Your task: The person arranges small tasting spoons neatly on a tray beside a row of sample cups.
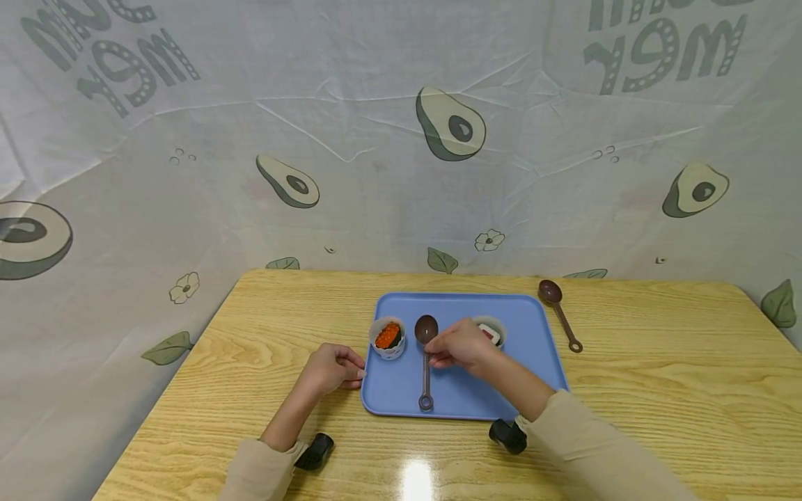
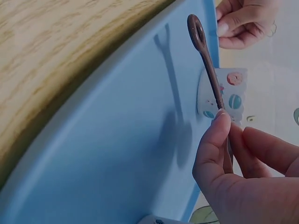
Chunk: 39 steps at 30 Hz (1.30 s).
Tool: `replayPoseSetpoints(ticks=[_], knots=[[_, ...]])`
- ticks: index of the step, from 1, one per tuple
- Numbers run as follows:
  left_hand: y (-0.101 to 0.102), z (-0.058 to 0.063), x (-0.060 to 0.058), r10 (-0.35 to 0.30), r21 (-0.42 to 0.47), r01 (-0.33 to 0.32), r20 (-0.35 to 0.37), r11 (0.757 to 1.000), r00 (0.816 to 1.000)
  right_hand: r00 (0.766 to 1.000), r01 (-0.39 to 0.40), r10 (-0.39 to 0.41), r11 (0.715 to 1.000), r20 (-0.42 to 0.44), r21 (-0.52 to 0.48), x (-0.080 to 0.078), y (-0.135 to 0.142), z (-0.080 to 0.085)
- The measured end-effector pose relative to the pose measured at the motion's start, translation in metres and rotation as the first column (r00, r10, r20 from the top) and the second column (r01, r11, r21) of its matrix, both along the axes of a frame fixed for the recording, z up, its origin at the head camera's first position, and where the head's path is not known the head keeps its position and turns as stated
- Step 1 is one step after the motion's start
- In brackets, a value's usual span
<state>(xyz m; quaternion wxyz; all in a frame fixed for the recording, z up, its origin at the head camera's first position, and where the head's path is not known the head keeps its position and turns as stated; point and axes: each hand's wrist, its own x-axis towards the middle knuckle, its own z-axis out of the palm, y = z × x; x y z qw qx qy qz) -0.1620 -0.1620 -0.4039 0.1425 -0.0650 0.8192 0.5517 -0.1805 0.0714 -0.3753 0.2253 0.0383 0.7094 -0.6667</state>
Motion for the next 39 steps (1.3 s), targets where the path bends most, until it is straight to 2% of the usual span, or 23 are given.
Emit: replayPoseSetpoints(ticks=[22,39], knots=[[0.001,0.002,0.000,0.004,-0.009,-0.004,0.000,1.000,1.000,1.000,0.004,-0.004,1.000,0.014,0.026,0.000,-0.003,-0.016],[0.001,0.002,-0.002,0.013,-0.010,-0.013,0.015,1.000,1.000,0.999,-0.036,0.035,0.999,0.040,0.025,-0.001,0.003,-0.010]])
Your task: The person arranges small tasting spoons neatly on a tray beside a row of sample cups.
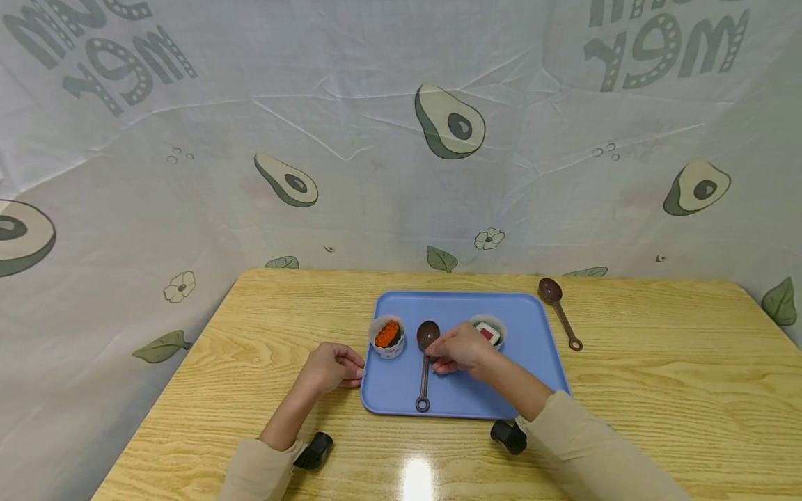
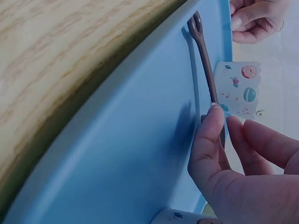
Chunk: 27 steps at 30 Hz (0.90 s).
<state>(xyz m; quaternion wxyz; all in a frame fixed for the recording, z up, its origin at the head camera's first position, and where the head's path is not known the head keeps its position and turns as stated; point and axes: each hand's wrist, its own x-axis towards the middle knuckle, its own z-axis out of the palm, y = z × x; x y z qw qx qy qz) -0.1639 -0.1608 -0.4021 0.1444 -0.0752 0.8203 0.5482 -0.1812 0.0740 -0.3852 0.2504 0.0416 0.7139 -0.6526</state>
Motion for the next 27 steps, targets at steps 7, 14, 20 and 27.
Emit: replayPoseSetpoints(ticks=[7,14,20,27], knots=[[0.000,-0.002,0.001,-0.008,-0.005,0.008,-0.010,1.000,1.000,1.000,-0.023,0.023,1.000,-0.004,0.008,0.001,0.004,0.006],[0.000,-0.002,0.001,-0.011,0.003,0.011,-0.011,1.000,1.000,0.999,-0.032,0.032,0.999,-0.006,0.009,0.002,0.009,0.016],[0.000,-0.002,0.001,-0.008,0.006,0.008,-0.011,1.000,1.000,1.000,-0.029,0.029,1.000,-0.009,-0.008,0.002,0.018,0.022],[0.001,0.000,0.002,-0.006,0.007,0.006,-0.007,1.000,1.000,0.998,-0.042,0.041,0.999,-0.041,-0.034,-0.002,0.033,0.029]])
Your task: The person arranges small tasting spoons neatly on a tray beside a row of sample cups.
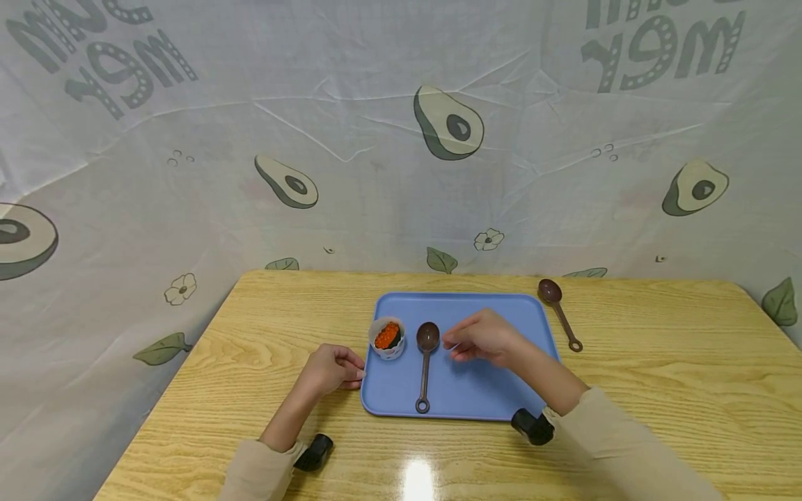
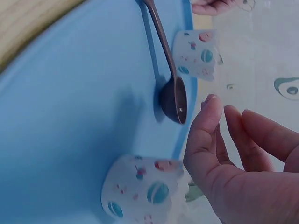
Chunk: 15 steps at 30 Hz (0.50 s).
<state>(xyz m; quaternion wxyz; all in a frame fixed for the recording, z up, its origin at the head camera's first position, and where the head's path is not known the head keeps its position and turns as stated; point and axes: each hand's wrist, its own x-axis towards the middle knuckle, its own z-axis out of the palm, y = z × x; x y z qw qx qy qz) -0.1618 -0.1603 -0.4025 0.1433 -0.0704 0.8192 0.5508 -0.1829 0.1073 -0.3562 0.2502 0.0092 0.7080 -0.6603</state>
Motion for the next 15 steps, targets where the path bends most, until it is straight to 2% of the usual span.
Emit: replayPoseSetpoints(ticks=[11,15], knots=[[-0.001,0.001,0.000,-0.011,0.003,0.011,0.001,1.000,1.000,0.999,-0.031,0.031,1.000,-0.032,0.003,-0.005,0.031,0.014],[-0.002,0.001,0.000,-0.018,0.005,0.018,-0.002,1.000,1.000,0.999,-0.017,0.018,1.000,-0.038,0.021,-0.008,0.043,0.019]])
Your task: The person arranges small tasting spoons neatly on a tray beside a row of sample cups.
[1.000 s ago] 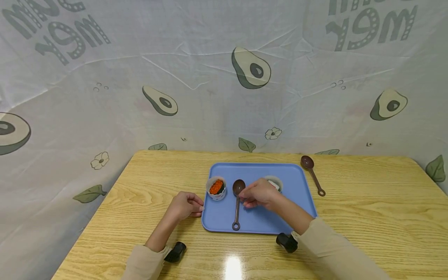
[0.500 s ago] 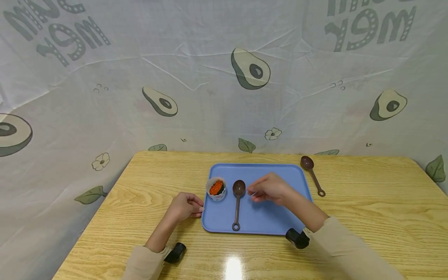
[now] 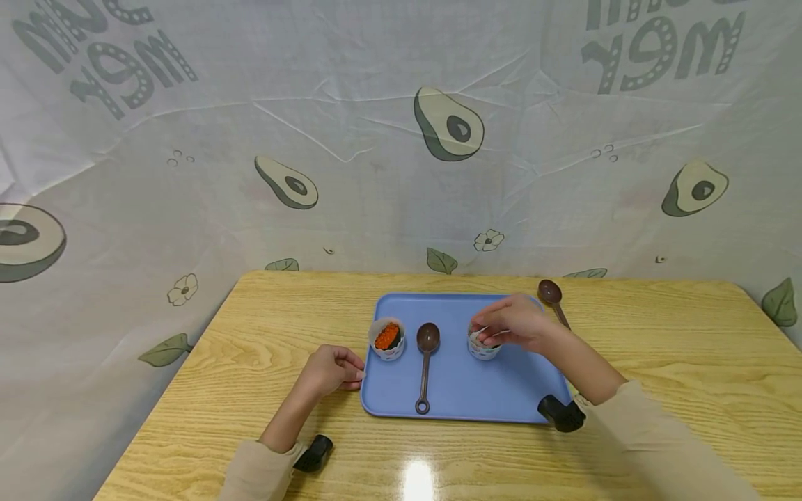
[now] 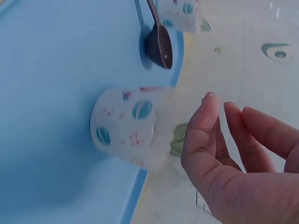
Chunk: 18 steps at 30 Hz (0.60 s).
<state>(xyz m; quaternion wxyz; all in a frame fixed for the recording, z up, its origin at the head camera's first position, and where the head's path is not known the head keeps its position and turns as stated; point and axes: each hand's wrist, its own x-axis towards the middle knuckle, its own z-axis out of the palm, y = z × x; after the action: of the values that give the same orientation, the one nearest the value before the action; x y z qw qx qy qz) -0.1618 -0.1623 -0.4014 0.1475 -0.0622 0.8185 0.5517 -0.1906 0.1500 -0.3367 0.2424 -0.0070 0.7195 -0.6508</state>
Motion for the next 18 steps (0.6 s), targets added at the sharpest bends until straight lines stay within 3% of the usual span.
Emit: replayPoseSetpoints(ticks=[18], knots=[[0.000,0.001,0.000,0.004,0.007,-0.004,0.005,1.000,1.000,0.998,0.056,-0.056,0.998,-0.014,0.028,-0.011,0.054,0.014]])
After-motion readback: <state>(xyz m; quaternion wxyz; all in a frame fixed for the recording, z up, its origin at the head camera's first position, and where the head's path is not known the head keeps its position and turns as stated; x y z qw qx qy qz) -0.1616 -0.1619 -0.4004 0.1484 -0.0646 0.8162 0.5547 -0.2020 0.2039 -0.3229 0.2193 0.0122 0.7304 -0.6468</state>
